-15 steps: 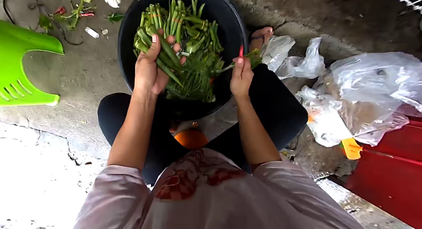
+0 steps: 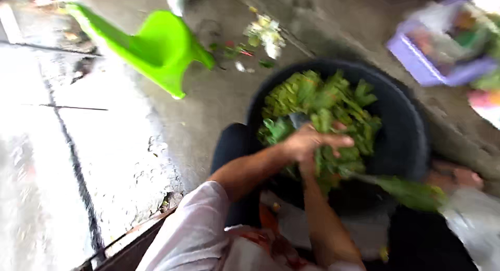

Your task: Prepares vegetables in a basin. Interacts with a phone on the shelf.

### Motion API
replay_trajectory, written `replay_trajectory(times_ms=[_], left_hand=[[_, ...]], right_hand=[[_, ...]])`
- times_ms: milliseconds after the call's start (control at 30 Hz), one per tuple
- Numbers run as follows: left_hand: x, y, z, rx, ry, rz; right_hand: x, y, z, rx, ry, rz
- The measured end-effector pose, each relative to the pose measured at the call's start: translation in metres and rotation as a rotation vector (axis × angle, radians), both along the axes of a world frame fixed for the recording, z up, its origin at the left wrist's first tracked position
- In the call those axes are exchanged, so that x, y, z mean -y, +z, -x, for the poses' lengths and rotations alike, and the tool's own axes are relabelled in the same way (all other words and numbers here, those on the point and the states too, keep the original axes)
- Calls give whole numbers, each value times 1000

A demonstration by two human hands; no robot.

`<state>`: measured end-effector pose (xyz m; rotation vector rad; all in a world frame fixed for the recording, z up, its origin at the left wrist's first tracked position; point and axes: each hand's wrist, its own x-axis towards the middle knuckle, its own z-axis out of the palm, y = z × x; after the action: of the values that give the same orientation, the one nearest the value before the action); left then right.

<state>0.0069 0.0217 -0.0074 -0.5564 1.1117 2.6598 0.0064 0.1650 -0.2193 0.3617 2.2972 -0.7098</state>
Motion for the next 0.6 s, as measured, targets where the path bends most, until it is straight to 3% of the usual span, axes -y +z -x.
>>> replay_trajectory(times_ms=[167, 300, 400, 500, 600], left_hand=[[13, 22, -5, 28, -25, 47], [18, 22, -10, 53, -100, 127], [26, 24, -14, 62, -113, 254], [27, 26, -17, 70, -154, 370], [8, 0, -13, 26, -238, 395]], right_hand=[[-7, 26, -5, -69, 113, -39], [-20, 44, -16, 50, -106, 167], [-14, 86, -37, 108, -328, 427], [-14, 145, -62, -128, -396, 605], [-30, 177, -63, -346, -266, 617]])
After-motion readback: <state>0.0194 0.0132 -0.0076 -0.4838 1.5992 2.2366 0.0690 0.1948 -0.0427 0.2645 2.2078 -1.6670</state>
